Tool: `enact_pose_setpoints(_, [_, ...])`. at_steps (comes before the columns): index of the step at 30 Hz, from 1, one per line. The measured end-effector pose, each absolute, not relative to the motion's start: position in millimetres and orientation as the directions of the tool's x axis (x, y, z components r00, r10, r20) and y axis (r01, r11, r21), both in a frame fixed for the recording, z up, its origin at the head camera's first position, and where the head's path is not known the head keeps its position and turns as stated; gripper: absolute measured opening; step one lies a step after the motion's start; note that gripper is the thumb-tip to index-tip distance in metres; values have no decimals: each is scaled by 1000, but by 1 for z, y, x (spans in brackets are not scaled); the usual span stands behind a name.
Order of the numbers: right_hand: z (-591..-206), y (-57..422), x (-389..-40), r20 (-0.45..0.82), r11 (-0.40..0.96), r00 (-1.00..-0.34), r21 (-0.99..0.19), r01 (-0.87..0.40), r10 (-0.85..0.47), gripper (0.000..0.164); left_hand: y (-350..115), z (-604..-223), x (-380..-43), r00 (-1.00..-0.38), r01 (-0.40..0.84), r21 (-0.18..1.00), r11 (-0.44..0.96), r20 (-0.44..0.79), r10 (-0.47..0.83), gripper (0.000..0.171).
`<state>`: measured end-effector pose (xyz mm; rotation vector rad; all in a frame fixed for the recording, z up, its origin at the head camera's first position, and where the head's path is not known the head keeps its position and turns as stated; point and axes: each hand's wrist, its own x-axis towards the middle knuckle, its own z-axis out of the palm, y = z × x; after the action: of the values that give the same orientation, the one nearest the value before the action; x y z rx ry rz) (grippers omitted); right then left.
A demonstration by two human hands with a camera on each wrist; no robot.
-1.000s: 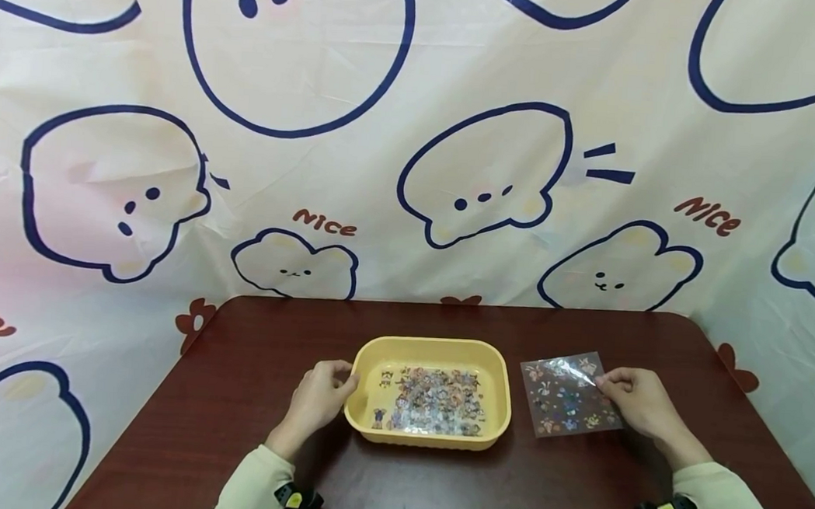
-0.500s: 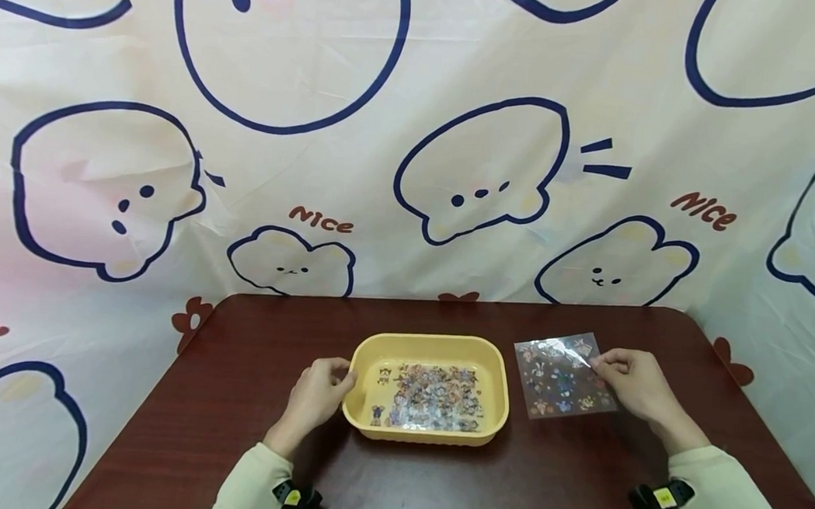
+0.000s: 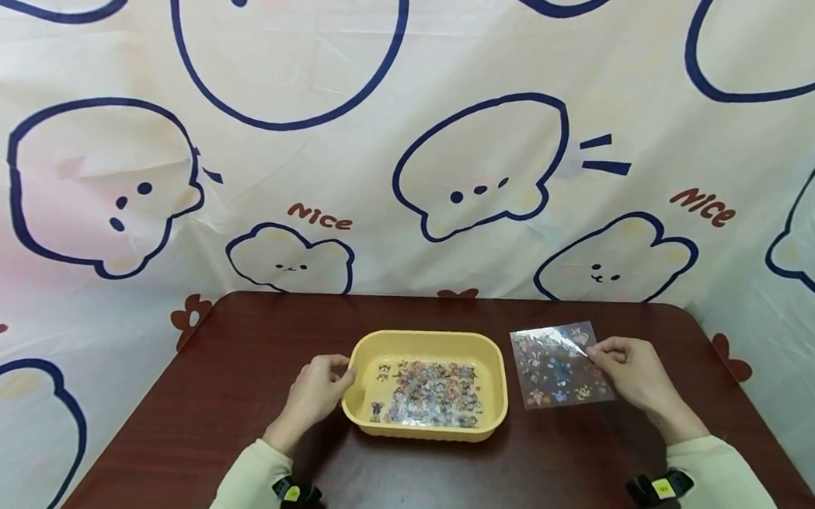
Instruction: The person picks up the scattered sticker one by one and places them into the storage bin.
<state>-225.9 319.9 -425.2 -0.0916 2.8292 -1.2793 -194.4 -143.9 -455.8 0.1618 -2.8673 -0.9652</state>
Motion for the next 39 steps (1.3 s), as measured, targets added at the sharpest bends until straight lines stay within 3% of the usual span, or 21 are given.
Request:
enact_pose_setpoints(26, [-420,299,-224,-28,614,-996,-789,-30,-85,42,-144,-454,-195,-987,-83,615,784,58,-150,28])
enact_pose_setpoints(39, [-430,280,-223,62,600,-991,-791,-120,-116,30,-144,-455,-195,-988,-86,616,783,51,-148,28])
